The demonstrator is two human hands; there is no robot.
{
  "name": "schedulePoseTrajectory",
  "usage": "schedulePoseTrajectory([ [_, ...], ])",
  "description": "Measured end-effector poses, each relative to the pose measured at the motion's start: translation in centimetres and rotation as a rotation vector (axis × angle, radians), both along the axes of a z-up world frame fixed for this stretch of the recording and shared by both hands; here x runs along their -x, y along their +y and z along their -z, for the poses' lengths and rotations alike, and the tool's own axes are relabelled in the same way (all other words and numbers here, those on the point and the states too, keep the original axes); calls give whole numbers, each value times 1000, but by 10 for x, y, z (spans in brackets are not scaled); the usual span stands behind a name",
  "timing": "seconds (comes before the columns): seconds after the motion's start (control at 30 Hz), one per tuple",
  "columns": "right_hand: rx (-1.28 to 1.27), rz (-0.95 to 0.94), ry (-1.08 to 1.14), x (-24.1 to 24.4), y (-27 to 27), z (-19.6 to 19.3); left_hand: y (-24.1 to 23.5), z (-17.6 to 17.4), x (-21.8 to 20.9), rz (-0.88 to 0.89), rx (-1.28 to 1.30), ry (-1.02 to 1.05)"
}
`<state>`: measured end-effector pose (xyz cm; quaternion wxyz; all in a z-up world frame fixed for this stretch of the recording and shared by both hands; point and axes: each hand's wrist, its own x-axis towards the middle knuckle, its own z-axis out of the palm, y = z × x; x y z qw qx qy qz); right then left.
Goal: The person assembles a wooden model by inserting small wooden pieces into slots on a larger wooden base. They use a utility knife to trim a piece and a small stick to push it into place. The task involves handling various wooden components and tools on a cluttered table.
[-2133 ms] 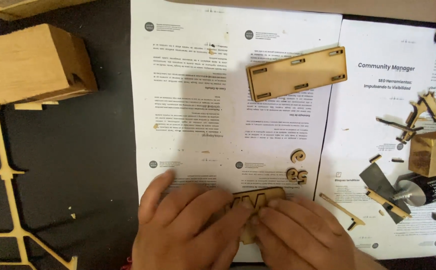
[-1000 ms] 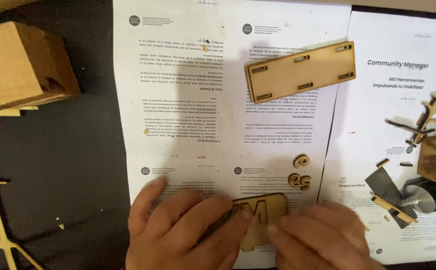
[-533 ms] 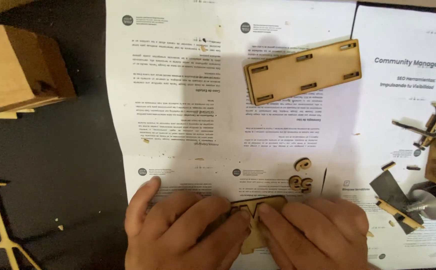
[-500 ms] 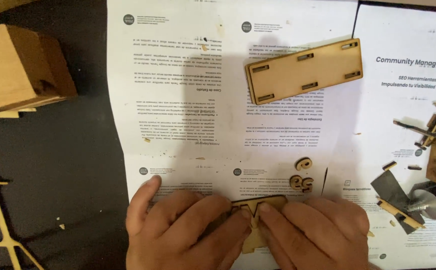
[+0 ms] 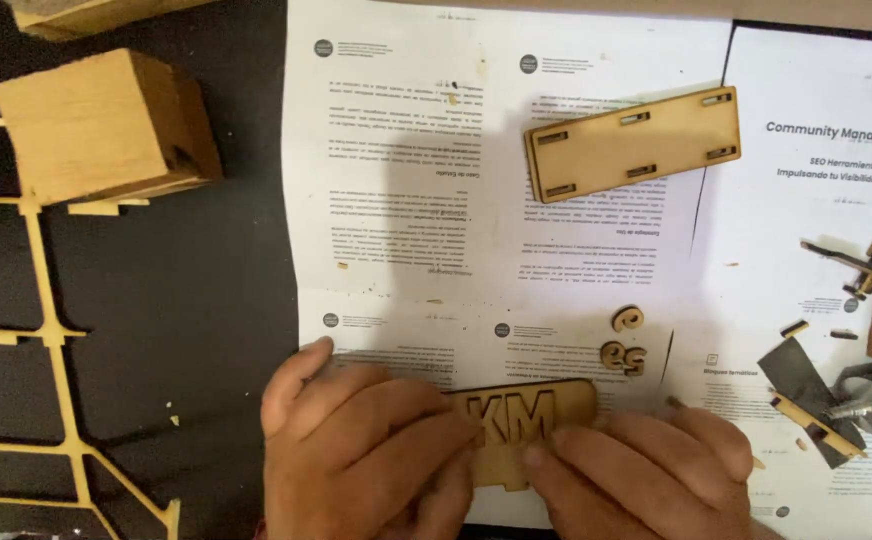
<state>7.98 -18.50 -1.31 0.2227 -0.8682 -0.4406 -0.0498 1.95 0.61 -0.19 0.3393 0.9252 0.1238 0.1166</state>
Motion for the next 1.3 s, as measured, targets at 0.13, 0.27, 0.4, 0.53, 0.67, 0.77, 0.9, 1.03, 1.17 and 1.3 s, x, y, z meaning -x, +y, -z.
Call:
schedulePoseTrajectory([
  [0.13,91,-47,24,3,-3,-5,2,4,1,49,-43,-56],
  [0.27,155,-3,-19,2,3,-4,2,5,-3,86,-87,-78],
  [0.4,154,-24,-76,-1,7,-3,2,6,-5,86,-111,-78],
  [0.53,106,-33,-97,-3,8,5,0,10,-7,61,-130,-97],
  [0.67,87,42,-65,0,9,8,-1,8,-9,36,-103,-56],
  [0.77,92,61,-65,0,10,9,-1,10,-9,27,-97,-59],
  [0.9,89,48,-72,-1,11,8,-1,9,-7,33,-87,-50],
  [1.03,85,77,-63,1,13,8,1,9,-7,56,-76,-66],
  [1.17,67,97,-36,1,14,8,0,9,-8,39,-82,-40],
  [1.3,72,81,-33,0,13,8,2,15,-5,78,-124,-65],
])
